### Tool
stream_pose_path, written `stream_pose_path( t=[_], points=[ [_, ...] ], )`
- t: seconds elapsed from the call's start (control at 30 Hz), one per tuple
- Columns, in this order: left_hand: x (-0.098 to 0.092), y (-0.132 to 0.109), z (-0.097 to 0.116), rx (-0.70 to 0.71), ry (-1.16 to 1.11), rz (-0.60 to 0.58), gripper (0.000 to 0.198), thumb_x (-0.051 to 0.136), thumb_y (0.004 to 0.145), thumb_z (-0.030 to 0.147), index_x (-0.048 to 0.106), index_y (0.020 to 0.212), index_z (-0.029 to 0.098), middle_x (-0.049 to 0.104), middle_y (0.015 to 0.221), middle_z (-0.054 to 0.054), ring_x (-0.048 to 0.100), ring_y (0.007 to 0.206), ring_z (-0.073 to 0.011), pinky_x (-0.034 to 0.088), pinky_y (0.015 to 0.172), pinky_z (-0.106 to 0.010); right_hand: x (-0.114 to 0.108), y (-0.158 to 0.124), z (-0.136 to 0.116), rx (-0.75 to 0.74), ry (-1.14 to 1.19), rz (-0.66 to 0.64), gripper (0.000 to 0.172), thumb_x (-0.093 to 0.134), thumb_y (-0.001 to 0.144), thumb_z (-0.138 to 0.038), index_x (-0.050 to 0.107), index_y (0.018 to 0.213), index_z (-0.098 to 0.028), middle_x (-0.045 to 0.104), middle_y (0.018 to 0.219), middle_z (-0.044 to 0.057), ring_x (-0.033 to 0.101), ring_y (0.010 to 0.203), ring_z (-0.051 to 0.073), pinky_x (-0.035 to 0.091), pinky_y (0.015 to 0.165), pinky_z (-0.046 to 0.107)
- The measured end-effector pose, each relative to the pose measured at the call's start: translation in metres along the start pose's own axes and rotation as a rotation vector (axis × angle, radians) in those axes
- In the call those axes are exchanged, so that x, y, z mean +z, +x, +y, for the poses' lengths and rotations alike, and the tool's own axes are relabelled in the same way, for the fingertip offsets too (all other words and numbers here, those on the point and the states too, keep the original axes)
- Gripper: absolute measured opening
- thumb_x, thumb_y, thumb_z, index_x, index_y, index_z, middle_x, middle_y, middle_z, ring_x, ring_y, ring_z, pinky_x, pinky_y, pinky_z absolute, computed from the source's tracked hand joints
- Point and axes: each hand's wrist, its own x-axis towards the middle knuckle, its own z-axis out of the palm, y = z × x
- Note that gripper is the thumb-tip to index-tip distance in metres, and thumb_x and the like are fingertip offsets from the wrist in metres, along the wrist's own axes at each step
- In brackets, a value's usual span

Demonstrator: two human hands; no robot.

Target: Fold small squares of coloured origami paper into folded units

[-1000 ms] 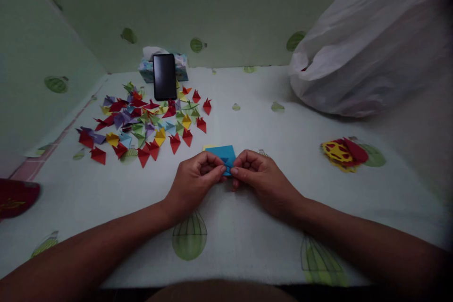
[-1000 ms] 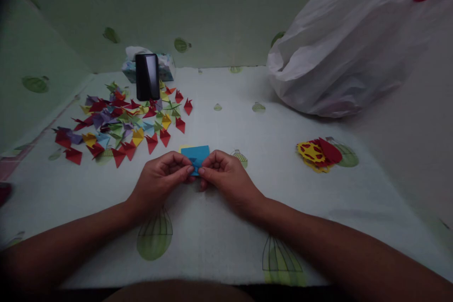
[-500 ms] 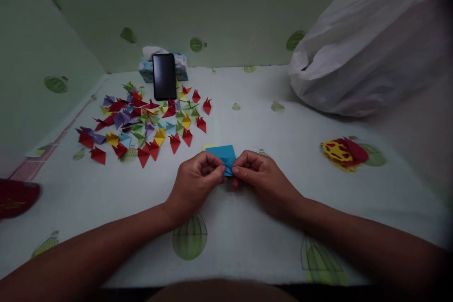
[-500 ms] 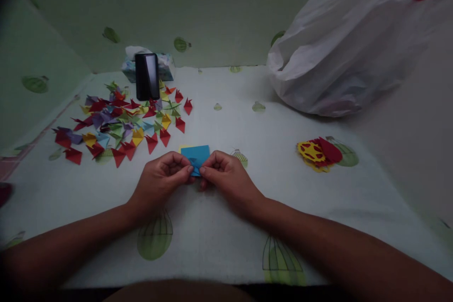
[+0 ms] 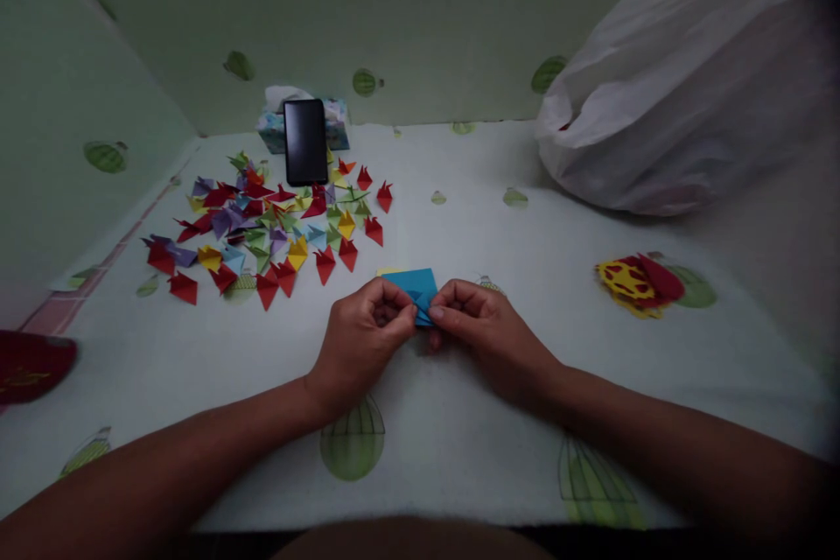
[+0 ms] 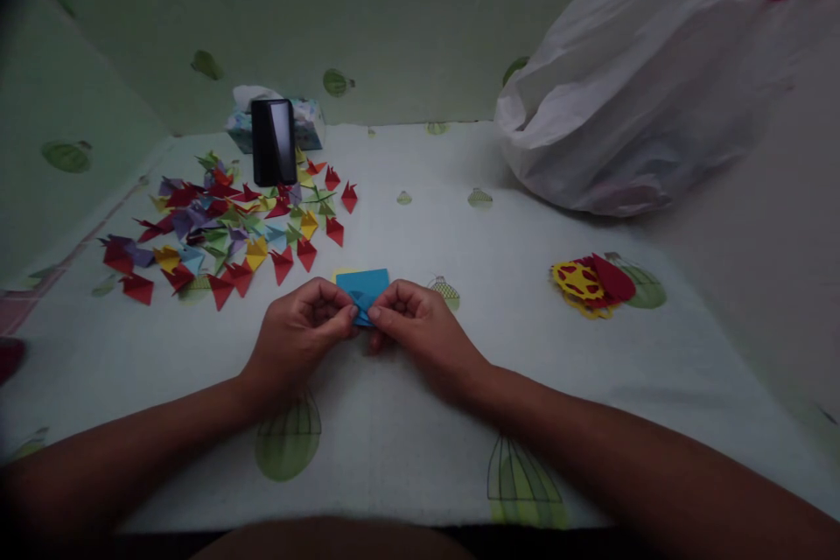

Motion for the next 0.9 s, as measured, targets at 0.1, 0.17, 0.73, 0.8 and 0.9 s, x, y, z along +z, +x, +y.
stream_pose_path(
  t=[0.1,0.17,0.73,0.8,0.9],
  points=[
    [0.0001,0.0003,-0.0010,0.005,0.019,0.009,0.011,0.069,0.077,0.022,0.061,0.073,0.017,0.062,0.064,0.002,0.057,0.057,-0.0105,0.046,0.053,-0.021,0.0020,-0.0002,-0.0003,0.000,0.012,0.018,0.024,0.076,0.077,-0.031,0.056,0.074,-0.018,0.063,0.063,-0.003,0.059,0.059,0.011,0.044,0.063,0.026],
    [0.0004,0.0001,-0.0014,-0.008,-0.001,0.002,0.011,0.069,0.078,0.023,0.061,0.073,0.017,0.063,0.065,0.001,0.059,0.058,-0.0109,0.047,0.054,-0.022,0.0029,0.0000,-0.0005,0.002,0.014,0.029,0.024,0.077,0.075,-0.030,0.056,0.074,-0.018,0.062,0.063,-0.004,0.059,0.059,0.011,0.045,0.062,0.026],
    [-0.0038,-0.0003,0.0057,-0.059,-0.380,-0.112,0.019,0.071,0.079,0.020,0.057,0.092,0.017,0.066,0.073,0.002,0.067,0.062,-0.0099,0.058,0.064,-0.022,0.0022,-0.0012,-0.0038,0.071,0.072,0.019,0.022,0.075,0.075,-0.028,0.055,0.073,-0.019,0.063,0.059,-0.003,0.058,0.055,0.012,0.047,0.062,0.028],
    [-0.0038,-0.0007,0.0057,-0.055,-0.391,-0.119,0.019,0.070,0.080,0.020,0.057,0.092,0.017,0.066,0.074,0.003,0.066,0.063,-0.0093,0.058,0.065,-0.021,0.0022,-0.0009,-0.0042,0.077,0.077,0.019,0.022,0.075,0.075,-0.027,0.055,0.072,-0.019,0.062,0.060,-0.003,0.058,0.054,0.011,0.047,0.062,0.028],
    [-0.0035,-0.0013,0.0056,-0.059,-0.403,-0.129,0.018,0.070,0.081,0.021,0.057,0.093,0.017,0.065,0.074,0.003,0.066,0.064,-0.0092,0.057,0.065,-0.021,0.0021,-0.0004,-0.0045,0.085,0.090,0.016,0.023,0.076,0.073,-0.026,0.055,0.071,-0.018,0.062,0.062,-0.003,0.057,0.054,0.010,0.046,0.061,0.027]
  ],
)
